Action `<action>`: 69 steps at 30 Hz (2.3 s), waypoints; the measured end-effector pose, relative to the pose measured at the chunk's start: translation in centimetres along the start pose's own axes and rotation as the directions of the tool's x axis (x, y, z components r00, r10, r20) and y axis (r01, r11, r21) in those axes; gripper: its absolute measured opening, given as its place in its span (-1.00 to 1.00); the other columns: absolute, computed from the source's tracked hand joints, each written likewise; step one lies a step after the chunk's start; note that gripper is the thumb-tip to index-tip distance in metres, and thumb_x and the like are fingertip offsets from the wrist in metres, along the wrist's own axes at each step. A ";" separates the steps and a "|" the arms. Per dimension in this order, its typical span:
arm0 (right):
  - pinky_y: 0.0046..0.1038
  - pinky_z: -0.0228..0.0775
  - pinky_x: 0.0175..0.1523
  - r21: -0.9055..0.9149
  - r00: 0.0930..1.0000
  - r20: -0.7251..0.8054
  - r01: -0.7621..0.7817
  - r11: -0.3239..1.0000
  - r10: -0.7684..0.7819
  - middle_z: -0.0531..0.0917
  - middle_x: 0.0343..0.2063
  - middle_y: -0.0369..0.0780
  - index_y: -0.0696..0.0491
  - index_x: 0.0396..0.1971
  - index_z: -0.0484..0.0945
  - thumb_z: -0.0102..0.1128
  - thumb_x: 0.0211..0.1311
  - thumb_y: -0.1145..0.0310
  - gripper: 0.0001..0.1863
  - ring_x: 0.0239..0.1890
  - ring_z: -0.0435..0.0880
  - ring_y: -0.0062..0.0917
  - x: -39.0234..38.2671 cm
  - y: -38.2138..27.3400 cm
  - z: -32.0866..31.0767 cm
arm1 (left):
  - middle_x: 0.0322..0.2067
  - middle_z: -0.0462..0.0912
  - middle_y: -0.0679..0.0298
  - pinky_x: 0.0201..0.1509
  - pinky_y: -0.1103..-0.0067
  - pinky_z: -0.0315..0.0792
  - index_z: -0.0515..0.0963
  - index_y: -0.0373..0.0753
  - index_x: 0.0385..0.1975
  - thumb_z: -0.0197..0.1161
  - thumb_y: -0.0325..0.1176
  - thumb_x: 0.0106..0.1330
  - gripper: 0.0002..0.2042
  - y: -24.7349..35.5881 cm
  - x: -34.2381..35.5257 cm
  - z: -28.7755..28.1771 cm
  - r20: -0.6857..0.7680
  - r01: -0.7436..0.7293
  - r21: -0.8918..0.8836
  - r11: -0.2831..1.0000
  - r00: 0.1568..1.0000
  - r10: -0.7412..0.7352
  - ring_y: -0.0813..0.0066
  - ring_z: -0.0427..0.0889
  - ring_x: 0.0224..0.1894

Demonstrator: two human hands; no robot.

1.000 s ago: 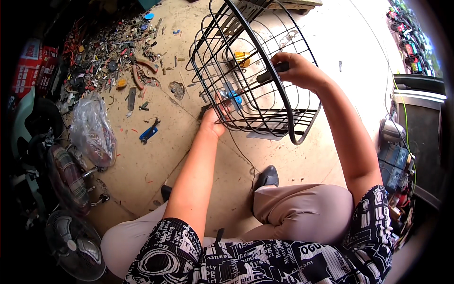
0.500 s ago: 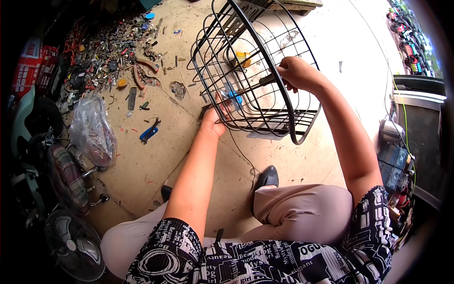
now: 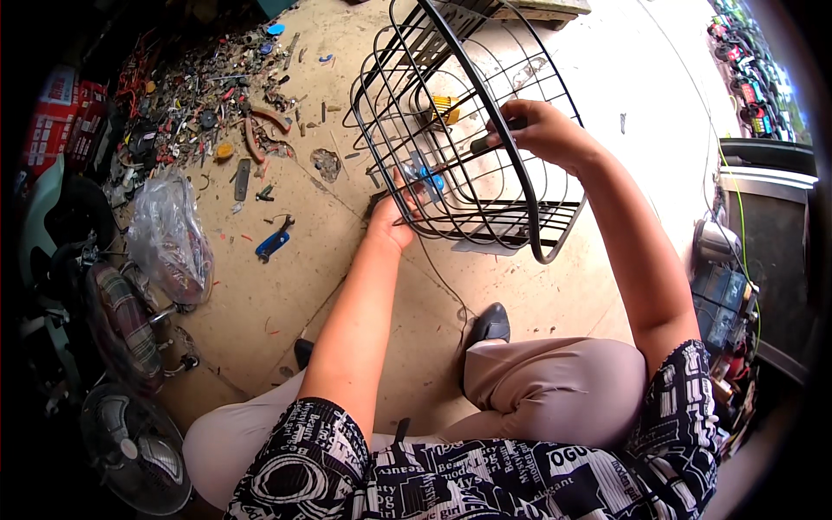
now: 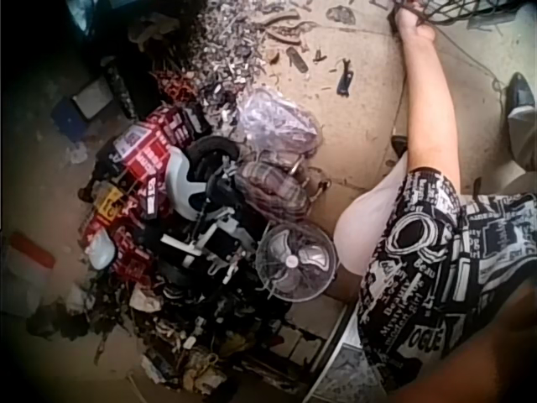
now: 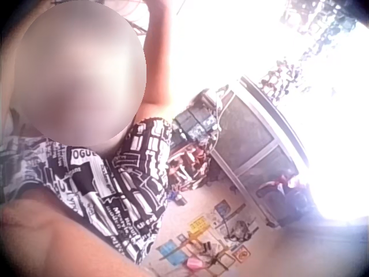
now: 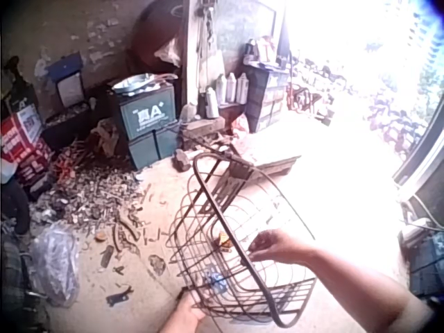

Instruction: The person carries a wire basket indoors, sits on the floor, and uses a screwdriver to unscrew and detach brackets from the basket. The person then removes the detached license plate and handles a small light fixture from inside the basket.

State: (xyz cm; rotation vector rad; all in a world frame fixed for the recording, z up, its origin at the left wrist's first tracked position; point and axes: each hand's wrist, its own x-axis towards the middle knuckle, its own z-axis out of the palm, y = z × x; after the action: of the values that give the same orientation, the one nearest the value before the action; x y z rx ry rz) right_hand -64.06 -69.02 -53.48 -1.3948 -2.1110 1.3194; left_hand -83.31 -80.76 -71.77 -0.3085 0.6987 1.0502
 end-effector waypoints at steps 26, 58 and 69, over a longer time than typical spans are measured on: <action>-0.41 0.48 -0.53 -0.183 0.853 0.043 -0.505 0.843 0.520 0.59 -0.70 -0.12 0.32 -0.61 0.51 -0.05 0.35 -0.07 -0.34 -0.77 0.55 -0.47 0.5 -4.0 -0.3 | -0.77 0.35 0.58 -0.76 0.79 0.02 0.47 0.00 -0.41 0.00 0.18 0.34 -0.62 2.2 -0.1 1.2 -0.045 0.085 0.230 0.970 0.996 -0.077 0.83 0.20 -0.80; -0.42 0.51 -0.22 -0.257 0.954 0.041 -0.276 0.926 0.296 0.65 -0.55 -0.09 0.26 -0.46 0.52 0.21 0.21 0.15 -0.61 -0.49 0.66 -0.44 0.0 -2.8 -0.1 | -0.63 0.43 0.58 -0.72 0.82 0.15 0.51 -0.05 -0.37 0.19 -0.16 0.33 -0.85 2.3 2.2 -1.9 -0.021 0.063 0.318 0.946 0.998 -0.059 0.87 0.29 -0.71; -0.46 0.48 -0.22 -0.254 0.994 0.039 -0.092 0.963 0.106 0.66 -0.44 -0.13 0.14 -0.26 0.54 0.33 0.03 0.34 -0.71 -0.34 0.65 -0.43 -0.1 -3.0 -0.1 | -0.52 0.52 0.39 -0.79 0.94 0.18 0.51 -0.27 -0.24 0.12 -0.38 0.36 -0.88 2.4 1.6 -1.5 0.007 0.053 0.111 0.992 0.998 -0.054 0.85 0.28 -0.70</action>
State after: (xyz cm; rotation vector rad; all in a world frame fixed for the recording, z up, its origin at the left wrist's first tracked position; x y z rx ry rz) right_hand -65.66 -69.43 -50.94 -1.6002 -2.3387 1.1659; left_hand -85.45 -79.30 -73.74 -0.2242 0.7328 0.9572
